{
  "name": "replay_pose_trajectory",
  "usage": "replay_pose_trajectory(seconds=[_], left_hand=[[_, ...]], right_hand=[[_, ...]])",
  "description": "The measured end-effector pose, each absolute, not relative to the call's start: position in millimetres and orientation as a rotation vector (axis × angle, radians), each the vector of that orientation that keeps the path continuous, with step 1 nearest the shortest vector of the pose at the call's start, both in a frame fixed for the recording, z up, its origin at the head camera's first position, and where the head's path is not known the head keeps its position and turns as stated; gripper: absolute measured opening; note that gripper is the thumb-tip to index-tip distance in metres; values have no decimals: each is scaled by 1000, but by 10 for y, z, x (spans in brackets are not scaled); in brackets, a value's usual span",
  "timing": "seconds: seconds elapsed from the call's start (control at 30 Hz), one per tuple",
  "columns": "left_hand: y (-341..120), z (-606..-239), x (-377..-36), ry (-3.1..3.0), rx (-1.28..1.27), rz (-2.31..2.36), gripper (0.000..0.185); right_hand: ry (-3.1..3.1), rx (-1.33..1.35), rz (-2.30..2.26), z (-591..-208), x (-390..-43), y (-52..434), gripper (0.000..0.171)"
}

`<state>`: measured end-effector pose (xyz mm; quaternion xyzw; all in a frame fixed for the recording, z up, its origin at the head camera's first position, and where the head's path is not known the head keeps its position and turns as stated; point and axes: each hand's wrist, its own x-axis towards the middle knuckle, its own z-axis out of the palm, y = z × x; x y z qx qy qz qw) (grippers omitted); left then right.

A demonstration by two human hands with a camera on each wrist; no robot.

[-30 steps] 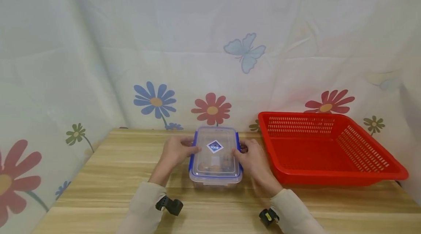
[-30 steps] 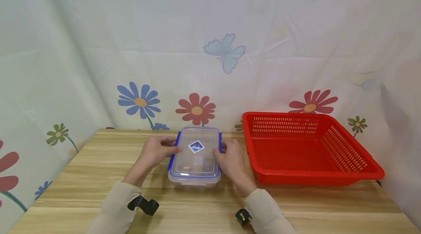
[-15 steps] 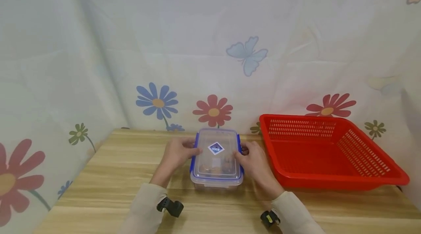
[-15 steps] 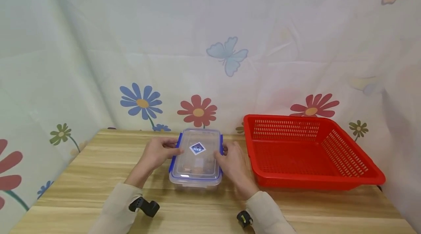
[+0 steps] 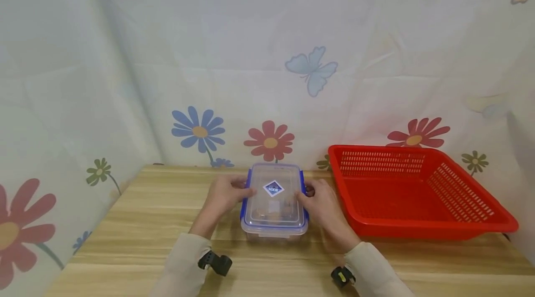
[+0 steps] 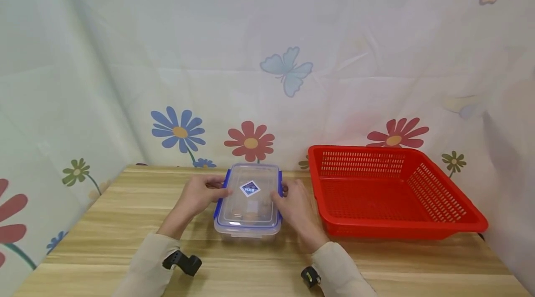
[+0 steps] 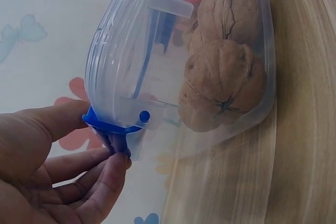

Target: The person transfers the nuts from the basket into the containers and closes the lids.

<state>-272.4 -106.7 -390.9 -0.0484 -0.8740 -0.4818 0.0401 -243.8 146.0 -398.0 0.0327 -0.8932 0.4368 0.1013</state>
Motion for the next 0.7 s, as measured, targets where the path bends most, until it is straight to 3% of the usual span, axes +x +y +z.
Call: replay_pose_trajectory(seconds=[0.2, 0.4, 0.7], left_hand=[[-1067, -3910, -2712, -2727, -174, -1345, 47], [-1055, -3904, -2669, -2709, -280, -929, 56], [-1094, -3820, -2665, -2666, -440, -440, 86]], right_hand=[[-2696, 92, 1149, -3964, -2439, 1411, 48], [-2709, 239, 683, -3928, -2351, 1364, 74], [-2715, 364, 286, -3778, -2380, 1371, 98]])
